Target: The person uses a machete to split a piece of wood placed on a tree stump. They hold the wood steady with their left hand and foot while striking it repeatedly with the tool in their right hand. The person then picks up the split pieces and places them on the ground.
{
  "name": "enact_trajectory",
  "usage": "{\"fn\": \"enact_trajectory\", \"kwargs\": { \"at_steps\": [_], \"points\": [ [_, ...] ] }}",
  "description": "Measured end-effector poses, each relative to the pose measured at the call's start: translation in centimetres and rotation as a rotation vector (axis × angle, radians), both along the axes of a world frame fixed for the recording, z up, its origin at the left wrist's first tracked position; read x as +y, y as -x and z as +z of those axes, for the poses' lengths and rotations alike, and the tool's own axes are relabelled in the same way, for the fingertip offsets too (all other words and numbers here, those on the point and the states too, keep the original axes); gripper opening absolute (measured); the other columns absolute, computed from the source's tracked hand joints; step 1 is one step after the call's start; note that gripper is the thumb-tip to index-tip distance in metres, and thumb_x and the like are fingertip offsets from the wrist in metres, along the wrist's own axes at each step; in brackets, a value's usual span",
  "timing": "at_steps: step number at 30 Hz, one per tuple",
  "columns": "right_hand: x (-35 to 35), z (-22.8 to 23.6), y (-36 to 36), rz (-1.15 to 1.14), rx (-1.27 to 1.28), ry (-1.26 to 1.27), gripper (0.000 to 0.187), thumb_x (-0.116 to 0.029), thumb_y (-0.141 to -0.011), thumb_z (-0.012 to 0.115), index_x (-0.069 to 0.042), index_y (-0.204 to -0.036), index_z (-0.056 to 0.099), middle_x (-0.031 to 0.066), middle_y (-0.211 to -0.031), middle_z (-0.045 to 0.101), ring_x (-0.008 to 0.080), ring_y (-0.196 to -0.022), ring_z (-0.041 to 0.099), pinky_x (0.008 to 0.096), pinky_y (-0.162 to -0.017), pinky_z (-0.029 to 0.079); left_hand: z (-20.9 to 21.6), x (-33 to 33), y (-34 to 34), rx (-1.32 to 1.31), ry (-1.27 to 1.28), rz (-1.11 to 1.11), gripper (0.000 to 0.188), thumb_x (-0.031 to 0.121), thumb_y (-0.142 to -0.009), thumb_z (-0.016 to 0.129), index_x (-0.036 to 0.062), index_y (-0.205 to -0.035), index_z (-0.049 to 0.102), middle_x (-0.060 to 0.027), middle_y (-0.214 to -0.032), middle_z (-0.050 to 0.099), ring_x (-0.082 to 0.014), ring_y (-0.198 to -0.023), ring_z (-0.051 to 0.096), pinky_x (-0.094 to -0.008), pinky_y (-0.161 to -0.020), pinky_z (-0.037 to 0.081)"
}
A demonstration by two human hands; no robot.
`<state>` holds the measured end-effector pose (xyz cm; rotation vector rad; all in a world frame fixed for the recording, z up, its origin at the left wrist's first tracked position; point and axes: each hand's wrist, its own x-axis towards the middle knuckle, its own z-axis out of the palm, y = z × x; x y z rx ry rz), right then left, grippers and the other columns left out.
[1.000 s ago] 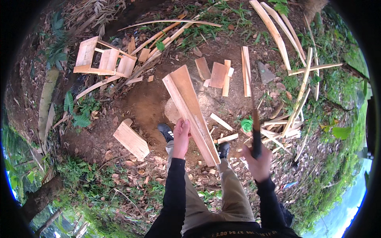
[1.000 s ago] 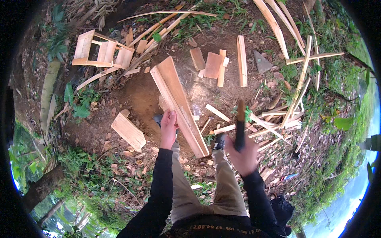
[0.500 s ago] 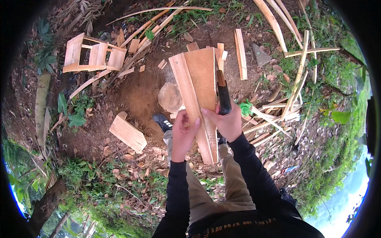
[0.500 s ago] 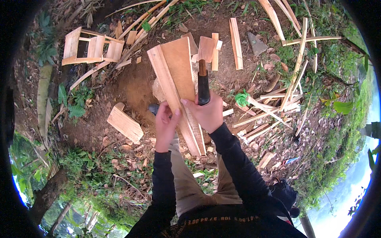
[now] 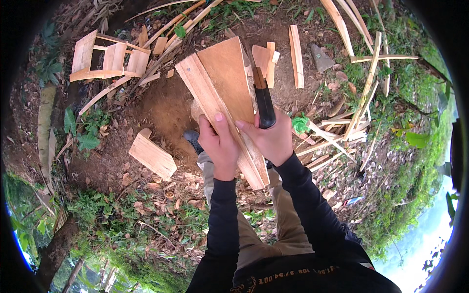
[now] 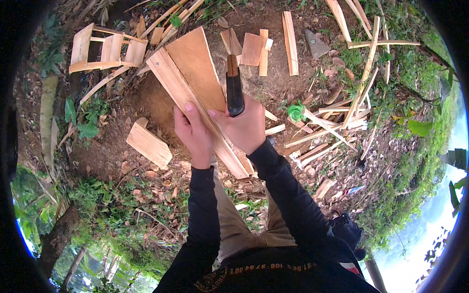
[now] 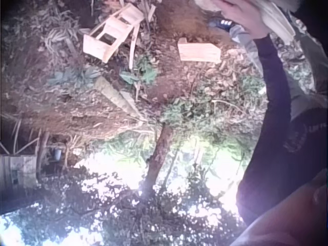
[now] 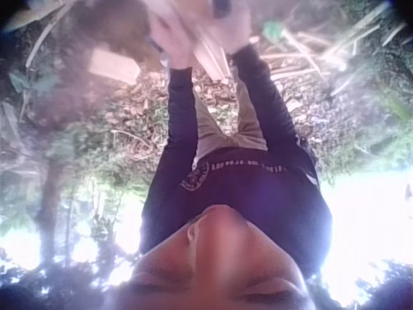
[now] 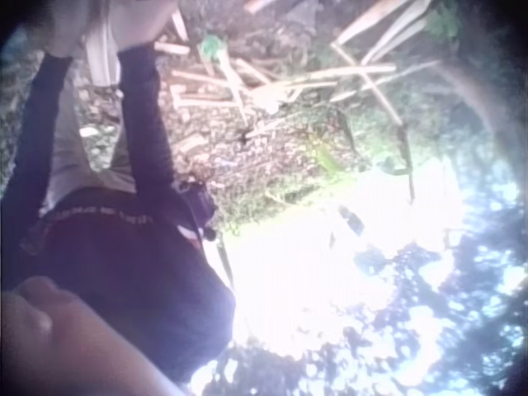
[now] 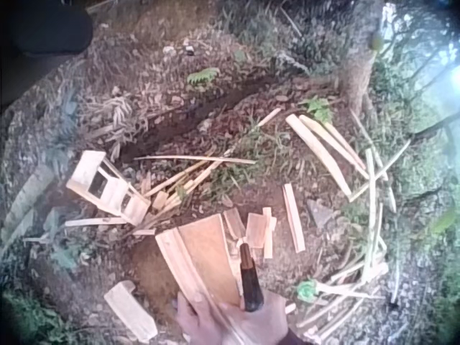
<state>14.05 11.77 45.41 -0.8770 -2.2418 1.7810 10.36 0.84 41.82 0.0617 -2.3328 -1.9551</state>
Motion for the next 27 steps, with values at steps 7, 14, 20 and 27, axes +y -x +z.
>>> {"fn": "enact_trajectory", "kwargs": {
  "at_steps": [7, 14, 20, 27],
  "points": [
    [0.0, 0.5, 0.7, 0.006, -0.013, 0.010, 0.039, -0.014, -0.070, 0.087, -0.007, -0.062, 0.049, -0.0026, -0.054, 0.048, 0.0052, -0.051, 0.042, 0.0254, -0.046, 0.037, 0.8, 0.0, 0.3, 0.011, -0.011, 0.006, 0.030, 0.027, -0.101, 0.053, -0.0011, -0.091, 0.053, -0.0032, -0.074, 0.059, -0.0063, -0.068, 0.048, -0.0249, -0.060, 0.043],
    [-0.4, 0.4, 1.1, 0.016, -0.040, 0.000, 0.037, -0.017, -0.068, 0.087, -0.005, -0.064, 0.052, 0.0005, -0.054, 0.052, 0.0073, -0.049, 0.047, 0.0272, -0.048, 0.042, 0.4, -0.5, 0.6, 0.010, -0.017, 0.028, 0.029, 0.026, -0.101, 0.053, -0.0011, -0.092, 0.055, -0.0032, -0.076, 0.059, -0.0064, -0.070, 0.049, -0.0245, -0.063, 0.044],
    [-0.2, 0.5, 1.2, 0.034, -0.092, -0.008, 0.038, -0.016, -0.071, 0.086, -0.006, -0.063, 0.051, 0.0020, -0.057, 0.057, 0.0065, -0.052, 0.050, 0.0267, -0.049, 0.044, 0.6, -1.0, 0.4, -0.064, 0.109, -0.032, 0.035, 0.032, -0.104, 0.047, -0.0021, -0.095, 0.054, -0.0047, -0.083, 0.058, -0.0089, -0.077, 0.049, -0.0267, -0.068, 0.043],
    [4.9, -0.5, -0.1, 0.111, -0.004, 0.237, 0.025, -0.017, -0.077, 0.082, 0.001, -0.074, 0.065, 0.0032, -0.071, 0.070, 0.0073, -0.061, 0.062, 0.0254, -0.057, 0.050, 1.0, -3.0, 1.6, -0.105, 0.097, 0.149, 0.038, 0.034, -0.103, 0.049, -0.0029, -0.101, 0.053, -0.0078, -0.084, 0.058, -0.0112, -0.073, 0.050, -0.0283, -0.067, 0.043]
  ]
}}
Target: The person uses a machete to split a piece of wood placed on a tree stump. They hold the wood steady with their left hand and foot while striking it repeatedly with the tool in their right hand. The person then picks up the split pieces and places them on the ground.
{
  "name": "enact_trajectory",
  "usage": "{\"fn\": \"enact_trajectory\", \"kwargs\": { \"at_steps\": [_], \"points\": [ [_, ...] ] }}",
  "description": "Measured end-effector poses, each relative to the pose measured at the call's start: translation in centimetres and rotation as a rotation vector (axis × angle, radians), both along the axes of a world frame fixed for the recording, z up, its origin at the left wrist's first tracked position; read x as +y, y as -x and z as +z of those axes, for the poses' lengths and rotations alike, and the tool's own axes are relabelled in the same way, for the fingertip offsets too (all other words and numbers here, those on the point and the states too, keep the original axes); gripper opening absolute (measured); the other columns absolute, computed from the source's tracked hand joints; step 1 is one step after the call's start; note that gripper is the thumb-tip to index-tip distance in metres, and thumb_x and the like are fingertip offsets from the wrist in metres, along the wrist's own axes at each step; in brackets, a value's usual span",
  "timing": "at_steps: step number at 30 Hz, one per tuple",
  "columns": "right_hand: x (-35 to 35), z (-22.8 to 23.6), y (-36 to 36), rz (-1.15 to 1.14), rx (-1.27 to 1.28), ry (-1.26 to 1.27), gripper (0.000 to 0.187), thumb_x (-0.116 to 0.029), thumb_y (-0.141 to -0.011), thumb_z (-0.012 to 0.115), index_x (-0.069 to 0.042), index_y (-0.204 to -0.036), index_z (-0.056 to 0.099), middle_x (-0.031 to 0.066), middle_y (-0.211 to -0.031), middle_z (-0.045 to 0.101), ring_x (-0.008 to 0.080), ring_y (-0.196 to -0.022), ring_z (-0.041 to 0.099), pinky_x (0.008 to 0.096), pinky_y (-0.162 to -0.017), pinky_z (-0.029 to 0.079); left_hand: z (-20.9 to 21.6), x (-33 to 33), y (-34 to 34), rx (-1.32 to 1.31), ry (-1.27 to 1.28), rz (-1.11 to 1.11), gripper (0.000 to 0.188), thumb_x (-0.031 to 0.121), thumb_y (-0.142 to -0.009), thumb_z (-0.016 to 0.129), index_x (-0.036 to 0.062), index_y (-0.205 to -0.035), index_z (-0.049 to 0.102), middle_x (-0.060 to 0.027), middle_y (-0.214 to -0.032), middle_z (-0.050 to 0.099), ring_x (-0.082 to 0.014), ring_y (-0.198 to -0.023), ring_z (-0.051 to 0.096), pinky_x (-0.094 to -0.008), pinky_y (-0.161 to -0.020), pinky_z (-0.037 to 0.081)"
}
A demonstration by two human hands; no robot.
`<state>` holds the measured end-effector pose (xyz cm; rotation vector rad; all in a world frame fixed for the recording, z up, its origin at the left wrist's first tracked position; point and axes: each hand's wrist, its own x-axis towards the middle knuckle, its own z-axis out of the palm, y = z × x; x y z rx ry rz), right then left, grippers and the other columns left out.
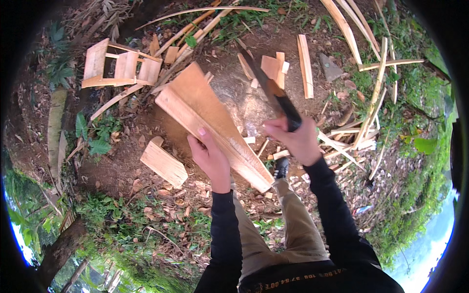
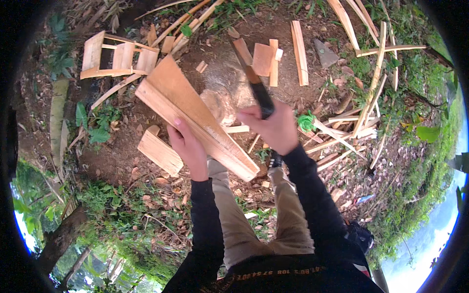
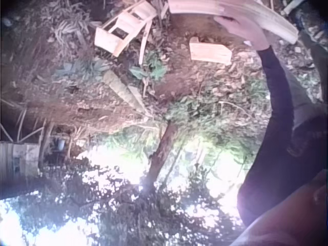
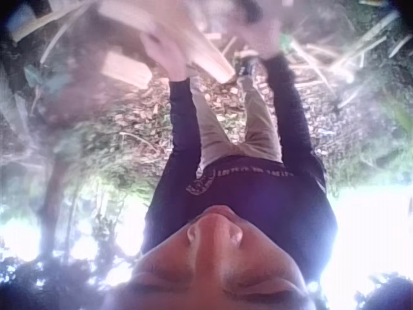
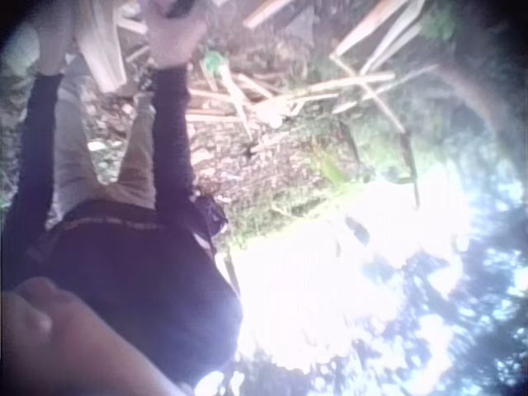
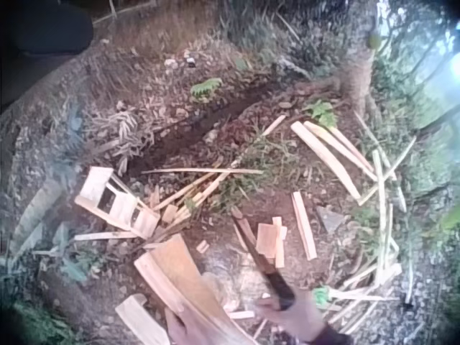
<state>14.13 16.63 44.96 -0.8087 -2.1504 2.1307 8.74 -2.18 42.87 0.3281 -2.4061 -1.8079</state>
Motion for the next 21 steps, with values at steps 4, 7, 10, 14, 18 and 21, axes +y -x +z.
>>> {"fn": "enact_trajectory", "kwargs": {
  "at_steps": [4, 7, 10, 14, 18, 21],
  "points": [
    [4.0, -0.8, -4.2, 0.025, -0.036, -0.281, 0.020, -0.015, -0.078, 0.080, 0.000, -0.089, 0.073, 0.0035, -0.074, 0.071, 0.0066, -0.065, 0.062, 0.0251, -0.060, 0.050, -1.5, -2.3, 0.4, -0.120, -0.143, 0.009, 0.038, 0.031, -0.100, 0.055, -0.0027, -0.116, 0.049, -0.0113, -0.105, 0.059, -0.0143, -0.086, 0.059, -0.0285, -0.070, 0.054],
    [5.5, -0.7, -7.8, -0.017, -0.182, -0.400, 0.019, -0.015, -0.076, 0.081, -0.001, -0.086, 0.072, 0.0042, -0.074, 0.070, 0.0062, -0.062, 0.059, 0.0253, -0.058, 0.048, -2.7, -3.5, 1.0, -0.176, -0.279, 0.018, 0.043, 0.025, -0.096, 0.062, -0.0014, -0.124, 0.044, -0.0140, -0.112, 0.060, -0.0190, -0.091, 0.065, -0.0308, -0.055, 0.063],
    [7.0, -3.1, -12.9, -0.187, -0.192, -0.402, 0.021, -0.015, -0.076, 0.082, 0.000, -0.082, 0.069, 0.0046, -0.072, 0.070, 0.0063, -0.061, 0.058, 0.0255, -0.057, 0.047, -2.9, -3.5, 3.9, -0.150, -0.198, 0.018, 0.041, 0.026, -0.095, 0.062, -0.0037, -0.119, 0.047, -0.0139, -0.108, 0.058, -0.0184, -0.083, 0.066, -0.0328, -0.059, 0.065],
    [7.4, -4.5, -18.2, -0.393, -0.306, -0.234, 0.019, -0.008, -0.077, 0.079, 0.000, -0.077, 0.062, 0.0059, -0.071, 0.069, 0.0088, -0.063, 0.062, 0.0262, -0.059, 0.051, -1.7, -1.4, 11.2, 0.132, 0.043, 0.015, 0.040, 0.024, -0.094, 0.066, -0.0078, -0.114, 0.055, -0.0165, -0.097, 0.067, -0.0186, -0.076, 0.068, -0.0292, -0.056, 0.059],
    [7.7, -5.6, -22.7, -0.578, -0.353, -0.092, 0.013, -0.003, -0.080, 0.075, 0.004, -0.081, 0.063, 0.0103, -0.075, 0.068, 0.0170, -0.064, 0.069, 0.0286, -0.056, 0.056, -5.8, 1.9, 17.9, 0.455, 0.269, -0.372, 0.030, 0.019, -0.094, 0.064, -0.0047, -0.111, 0.056, -0.0182, -0.090, 0.070, -0.0246, -0.080, 0.071, -0.0368, -0.067, 0.057],
    [7.0, -3.9, -22.4, -0.635, -0.389, 0.011, 0.013, -0.003, -0.082, 0.072, 0.006, -0.085, 0.064, 0.0129, -0.076, 0.068, 0.0205, -0.066, 0.070, 0.0297, -0.057, 0.058, -6.1, 0.5, 21.5, 0.463, 0.900, -0.605, 0.027, 0.024, -0.094, 0.063, 0.0006, -0.105, 0.058, -0.0197, -0.078, 0.066, -0.0361, -0.073, 0.066, -0.0435, -0.060, 0.052]
  ]
}}
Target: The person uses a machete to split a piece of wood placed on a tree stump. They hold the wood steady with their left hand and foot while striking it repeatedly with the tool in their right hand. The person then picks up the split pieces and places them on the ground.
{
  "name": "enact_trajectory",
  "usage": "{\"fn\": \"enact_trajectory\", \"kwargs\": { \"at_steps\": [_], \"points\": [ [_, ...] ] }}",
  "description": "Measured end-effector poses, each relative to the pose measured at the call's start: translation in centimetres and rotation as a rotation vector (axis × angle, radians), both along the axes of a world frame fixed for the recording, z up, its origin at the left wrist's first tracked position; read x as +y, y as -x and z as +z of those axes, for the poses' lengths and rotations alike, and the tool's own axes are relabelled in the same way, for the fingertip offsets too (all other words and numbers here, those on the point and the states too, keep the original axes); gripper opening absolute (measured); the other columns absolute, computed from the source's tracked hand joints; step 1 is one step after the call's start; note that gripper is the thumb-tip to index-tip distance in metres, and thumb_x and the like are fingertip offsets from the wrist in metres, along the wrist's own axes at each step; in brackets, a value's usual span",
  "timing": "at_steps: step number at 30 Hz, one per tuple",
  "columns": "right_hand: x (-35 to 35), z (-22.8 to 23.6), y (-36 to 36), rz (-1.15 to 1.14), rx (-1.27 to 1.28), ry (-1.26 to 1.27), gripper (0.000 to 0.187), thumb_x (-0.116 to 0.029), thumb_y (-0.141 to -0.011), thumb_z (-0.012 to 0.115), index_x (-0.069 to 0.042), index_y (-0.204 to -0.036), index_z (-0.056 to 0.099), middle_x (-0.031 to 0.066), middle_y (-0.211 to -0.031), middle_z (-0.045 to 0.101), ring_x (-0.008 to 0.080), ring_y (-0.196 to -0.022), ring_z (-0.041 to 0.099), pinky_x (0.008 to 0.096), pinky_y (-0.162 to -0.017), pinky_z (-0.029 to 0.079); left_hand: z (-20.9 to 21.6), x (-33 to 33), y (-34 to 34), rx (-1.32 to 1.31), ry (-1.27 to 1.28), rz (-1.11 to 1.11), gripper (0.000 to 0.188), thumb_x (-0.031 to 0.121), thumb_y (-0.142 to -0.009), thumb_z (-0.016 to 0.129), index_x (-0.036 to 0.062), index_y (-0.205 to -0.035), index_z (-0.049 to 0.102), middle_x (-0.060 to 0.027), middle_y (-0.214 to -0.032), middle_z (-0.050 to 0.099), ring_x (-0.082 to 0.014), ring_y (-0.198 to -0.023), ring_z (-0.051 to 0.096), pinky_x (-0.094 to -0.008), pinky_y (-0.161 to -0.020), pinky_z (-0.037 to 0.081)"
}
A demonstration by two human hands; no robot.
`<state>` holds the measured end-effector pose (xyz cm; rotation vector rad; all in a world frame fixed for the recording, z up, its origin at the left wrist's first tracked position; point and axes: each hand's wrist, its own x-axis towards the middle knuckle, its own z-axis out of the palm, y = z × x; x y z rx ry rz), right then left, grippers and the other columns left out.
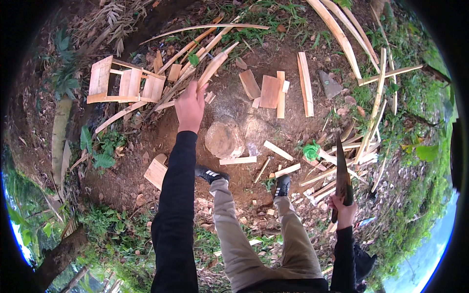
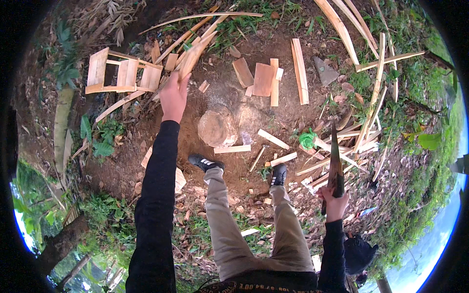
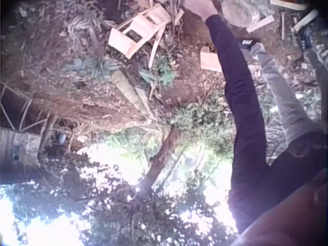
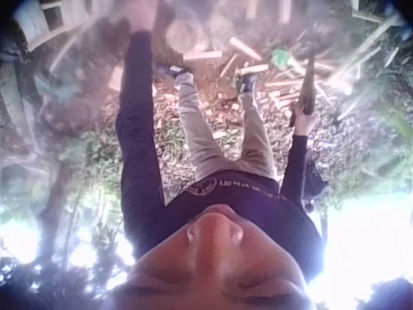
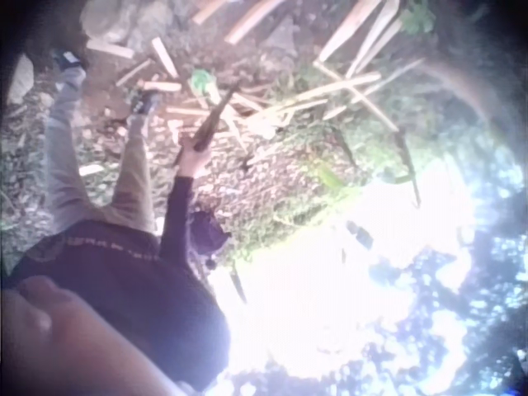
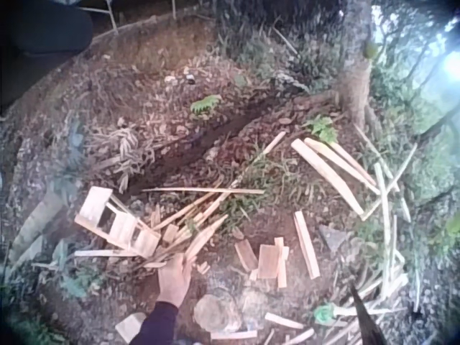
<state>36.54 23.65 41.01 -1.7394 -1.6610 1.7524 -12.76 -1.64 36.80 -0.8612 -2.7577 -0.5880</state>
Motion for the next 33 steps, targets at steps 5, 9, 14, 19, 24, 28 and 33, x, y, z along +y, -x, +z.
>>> {"fn": "enact_trajectory", "kwargs": {
  "at_steps": [5, 9, 14, 19, 24, 28, 33],
  "points": [
    [-0.5, -0.2, -1.5, 0.017, 0.055, 0.017, 0.012, -0.002, -0.084, 0.071, 0.006, -0.092, 0.065, 0.0129, -0.078, 0.069, 0.0186, -0.065, 0.068, 0.0292, -0.060, 0.057, -0.6, -0.4, 1.3, 0.043, -0.053, 0.048, 0.025, 0.026, -0.093, 0.063, 0.0014, -0.093, 0.058, -0.0194, -0.073, 0.064, -0.0388, -0.068, 0.064, -0.0469, -0.060, 0.049],
    [-0.6, -0.6, -2.2, 0.101, 0.070, -0.045, 0.011, -0.004, -0.083, 0.073, 0.003, -0.086, 0.065, 0.0104, -0.077, 0.070, 0.0161, -0.068, 0.068, 0.0295, -0.063, 0.055, 0.5, -1.2, 1.1, 0.029, -0.122, 0.127, 0.032, 0.032, -0.092, 0.067, 0.0012, -0.087, 0.059, -0.0166, -0.073, 0.066, -0.0350, -0.067, 0.066, -0.0414, -0.057, 0.050],
    [-1.1, -1.2, -1.5, 0.269, 0.029, -0.191, 0.021, -0.005, -0.081, 0.075, -0.002, -0.073, 0.057, 0.0093, -0.075, 0.071, 0.0139, -0.069, 0.068, 0.0285, -0.062, 0.053, 1.4, -3.6, 0.0, -0.033, -0.417, 0.118, 0.027, 0.018, -0.090, 0.070, -0.0027, -0.104, 0.061, -0.0150, -0.089, 0.072, -0.0241, -0.074, 0.072, -0.0336, -0.066, 0.055],
    [-2.4, 0.6, 0.9, 0.319, -0.010, -0.245, 0.029, -0.012, -0.080, 0.077, -0.005, -0.067, 0.052, 0.0088, -0.070, 0.070, 0.0127, -0.067, 0.068, 0.0280, -0.058, 0.051, 0.5, -6.1, -1.6, -0.339, -0.625, 0.265, 0.029, 0.017, -0.090, 0.071, -0.0068, -0.104, 0.062, -0.0145, -0.092, 0.071, -0.0180, -0.080, 0.071, -0.0297, -0.064, 0.057],
    [-2.7, -0.5, -0.8, 0.338, -0.059, -0.251, 0.025, -0.012, -0.079, 0.077, -0.004, -0.069, 0.054, 0.0077, -0.070, 0.071, 0.0119, -0.067, 0.068, 0.0270, -0.058, 0.050, -1.1, -5.6, -5.7, -0.641, -0.871, 0.306, 0.029, 0.015, -0.090, 0.071, -0.0078, -0.105, 0.061, -0.0142, -0.095, 0.069, -0.0181, -0.080, 0.070, -0.0300, -0.065, 0.060],
    [-3.7, 2.0, 1.0, 0.381, -0.030, -0.252, 0.025, -0.011, -0.078, 0.077, -0.004, -0.071, 0.054, 0.0072, -0.071, 0.071, 0.0109, -0.068, 0.068, 0.0266, -0.060, 0.050, -3.0, -6.2, -8.0, -0.682, -0.959, 0.360, 0.034, 0.011, -0.090, 0.070, -0.0036, -0.116, 0.055, -0.0152, -0.102, 0.066, -0.0192, -0.081, 0.070, -0.0317, -0.065, 0.061],
    [-4.8, 2.5, 1.7, 0.394, -0.009, -0.144, 0.021, -0.009, -0.080, 0.074, -0.001, -0.071, 0.057, 0.0086, -0.072, 0.071, 0.0120, -0.070, 0.068, 0.0271, -0.061, 0.051, -7.3, -8.1, -11.5, -0.677, -1.008, 0.643, 0.044, 0.016, -0.090, 0.069, -0.0090, -0.122, 0.051, -0.0171, -0.108, 0.065, -0.0202, -0.088, 0.069, -0.0325, -0.065, 0.061]
  ]
}}
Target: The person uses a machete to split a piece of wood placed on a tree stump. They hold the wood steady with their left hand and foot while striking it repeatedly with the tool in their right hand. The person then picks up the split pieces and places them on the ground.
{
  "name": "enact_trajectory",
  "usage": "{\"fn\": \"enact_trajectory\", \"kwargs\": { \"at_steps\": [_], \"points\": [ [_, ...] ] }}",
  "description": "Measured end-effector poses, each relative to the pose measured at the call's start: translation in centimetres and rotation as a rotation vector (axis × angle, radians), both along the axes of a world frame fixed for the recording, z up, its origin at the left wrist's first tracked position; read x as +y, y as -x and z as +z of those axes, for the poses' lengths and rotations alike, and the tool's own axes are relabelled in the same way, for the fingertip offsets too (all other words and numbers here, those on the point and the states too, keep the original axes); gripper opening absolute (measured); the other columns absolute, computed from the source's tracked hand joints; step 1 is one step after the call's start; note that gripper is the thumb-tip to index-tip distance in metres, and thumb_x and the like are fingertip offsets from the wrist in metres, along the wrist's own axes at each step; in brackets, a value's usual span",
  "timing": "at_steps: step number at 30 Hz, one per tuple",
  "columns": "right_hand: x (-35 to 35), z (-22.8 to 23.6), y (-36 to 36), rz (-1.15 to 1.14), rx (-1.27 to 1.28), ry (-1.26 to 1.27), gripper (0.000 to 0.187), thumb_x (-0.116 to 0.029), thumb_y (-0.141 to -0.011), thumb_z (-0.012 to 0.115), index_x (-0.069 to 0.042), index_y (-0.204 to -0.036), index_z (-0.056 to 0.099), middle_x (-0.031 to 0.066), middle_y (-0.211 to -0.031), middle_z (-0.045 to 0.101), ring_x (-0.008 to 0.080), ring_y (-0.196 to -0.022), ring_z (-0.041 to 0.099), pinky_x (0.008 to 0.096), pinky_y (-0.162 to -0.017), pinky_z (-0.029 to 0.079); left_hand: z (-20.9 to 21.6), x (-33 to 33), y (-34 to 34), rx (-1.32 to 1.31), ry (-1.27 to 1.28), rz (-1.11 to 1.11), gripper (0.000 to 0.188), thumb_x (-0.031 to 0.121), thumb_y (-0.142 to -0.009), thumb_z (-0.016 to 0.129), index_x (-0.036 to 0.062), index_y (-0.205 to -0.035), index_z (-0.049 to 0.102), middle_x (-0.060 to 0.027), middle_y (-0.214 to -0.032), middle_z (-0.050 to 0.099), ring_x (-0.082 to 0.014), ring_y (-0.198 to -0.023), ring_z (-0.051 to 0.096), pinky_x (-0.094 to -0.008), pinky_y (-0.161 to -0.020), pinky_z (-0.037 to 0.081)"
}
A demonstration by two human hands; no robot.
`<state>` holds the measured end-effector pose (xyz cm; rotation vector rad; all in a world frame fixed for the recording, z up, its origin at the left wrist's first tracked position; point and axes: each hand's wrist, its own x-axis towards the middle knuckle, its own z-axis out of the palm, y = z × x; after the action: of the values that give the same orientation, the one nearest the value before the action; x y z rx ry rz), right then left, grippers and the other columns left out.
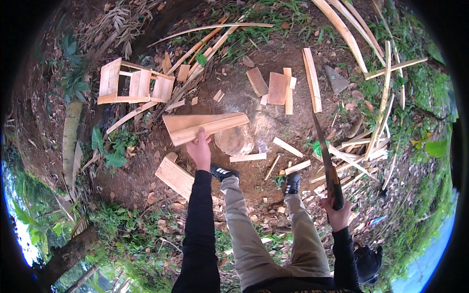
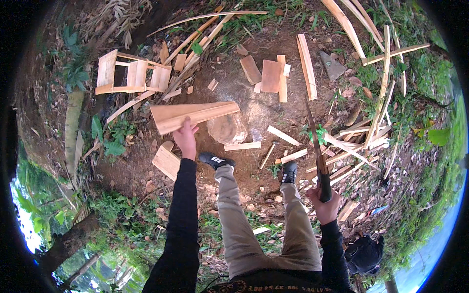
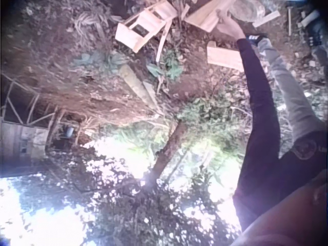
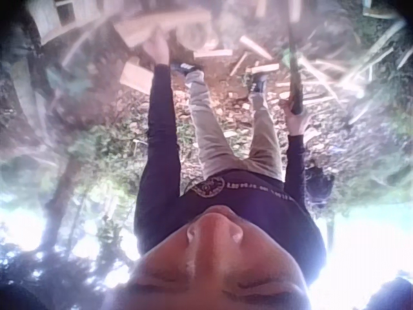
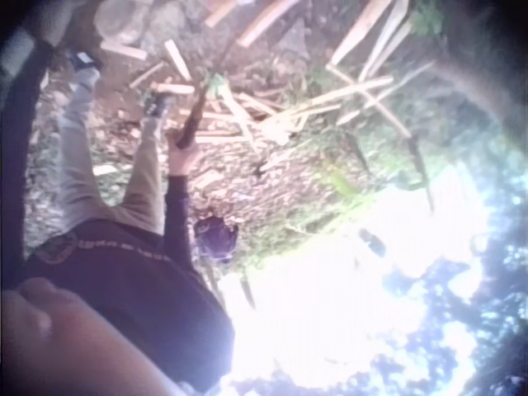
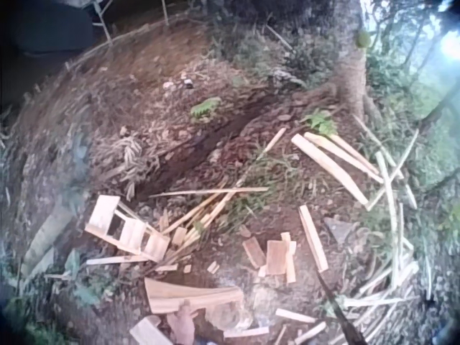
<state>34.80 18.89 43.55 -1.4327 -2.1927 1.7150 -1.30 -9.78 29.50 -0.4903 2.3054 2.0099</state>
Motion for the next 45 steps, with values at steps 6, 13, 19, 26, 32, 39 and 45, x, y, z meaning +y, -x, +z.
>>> {"fn": "enact_trajectory", "kwargs": {
  "at_steps": [6, 13, 19, 26, 32, 39, 45],
  "points": [
    [-1.4, -0.9, -0.2, -0.007, 0.008, 0.070, 0.024, -0.010, -0.081, 0.075, -0.001, -0.070, 0.056, 0.0084, -0.071, 0.070, 0.0126, -0.066, 0.068, 0.0279, -0.061, 0.053, -3.7, -0.8, -6.2, -0.071, -0.126, 0.136, 0.047, 0.016, -0.093, 0.064, -0.0075, -0.129, 0.045, -0.0168, -0.114, 0.062, -0.0262, -0.099, 0.067, -0.0357, -0.080, 0.060],
    [-1.7, -2.3, -1.1, 0.044, 0.029, 0.100, 0.031, -0.011, -0.081, 0.077, -0.003, -0.066, 0.051, 0.0099, -0.069, 0.069, 0.0133, -0.066, 0.068, 0.0287, -0.058, 0.051, -5.0, 2.5, -9.4, -0.166, -0.501, 0.492, 0.045, 0.023, -0.097, 0.062, -0.0030, -0.130, 0.046, -0.0148, -0.117, 0.062, -0.0262, -0.101, 0.066, -0.0335, -0.088, 0.058],
    [-2.3, -2.1, -0.7, 0.120, 0.005, 0.091, 0.027, -0.003, -0.082, 0.074, -0.003, -0.071, 0.049, 0.0120, -0.071, 0.068, 0.0179, -0.069, 0.070, 0.0316, -0.060, 0.055, -15.7, 4.2, -9.7, -0.178, -1.001, 0.695, 0.047, 0.025, -0.098, 0.058, -0.0065, -0.130, 0.043, -0.0164, -0.126, 0.054, -0.0250, -0.113, 0.059, -0.0346, -0.097, 0.055],
    [-4.1, -4.6, -2.8, -0.004, -0.071, 0.092, 0.025, -0.005, -0.081, 0.075, -0.004, -0.074, 0.051, 0.0096, -0.070, 0.067, 0.0160, -0.068, 0.069, 0.0299, -0.061, 0.053, -22.9, 9.0, -14.8, -0.528, -1.347, 0.804, 0.048, 0.042, -0.086, 0.069, 0.0120, -0.120, 0.053, -0.0009, -0.132, 0.057, -0.0240, -0.124, 0.053, -0.0486, -0.105, 0.046],
    [-7.8, -3.3, 1.6, -0.150, -0.055, 0.146, 0.023, -0.001, -0.083, 0.071, -0.004, -0.075, 0.050, 0.0118, -0.069, 0.067, 0.0191, -0.067, 0.069, 0.0303, -0.062, 0.054, -26.6, 8.7, -15.8, -0.612, -1.424, 0.767, 0.049, 0.048, -0.087, 0.065, 0.0111, -0.117, 0.052, -0.0045, -0.132, 0.058, -0.0255, -0.125, 0.054, -0.0489, -0.106, 0.044],
    [-9.9, -3.4, 3.9, 0.080, -0.161, 0.049, 0.015, -0.006, -0.088, 0.065, 0.002, -0.078, 0.058, 0.0135, -0.071, 0.070, 0.0188, -0.066, 0.069, 0.0332, -0.063, 0.056, -23.7, 4.7, -17.2, -0.913, -0.793, -0.114, 0.064, 0.055, -0.101, 0.035, -0.0035, -0.120, 0.052, -0.0147, -0.095, 0.067, -0.0225, -0.082, 0.070, -0.0348, -0.074, 0.060],
    [-12.2, -4.9, 5.4, 0.120, -0.060, 0.033, 0.016, -0.011, -0.084, 0.070, 0.002, -0.076, 0.063, 0.0098, -0.065, 0.067, 0.0146, -0.060, 0.067, 0.0305, -0.058, 0.053, -19.8, -0.5, -15.1, -0.206, 0.098, -0.107, 0.027, 0.030, -0.095, 0.064, 0.0038, -0.094, 0.059, -0.0050, -0.061, 0.058, -0.0135, -0.045, 0.060, -0.0256, -0.037, 0.044]
  ]
}}
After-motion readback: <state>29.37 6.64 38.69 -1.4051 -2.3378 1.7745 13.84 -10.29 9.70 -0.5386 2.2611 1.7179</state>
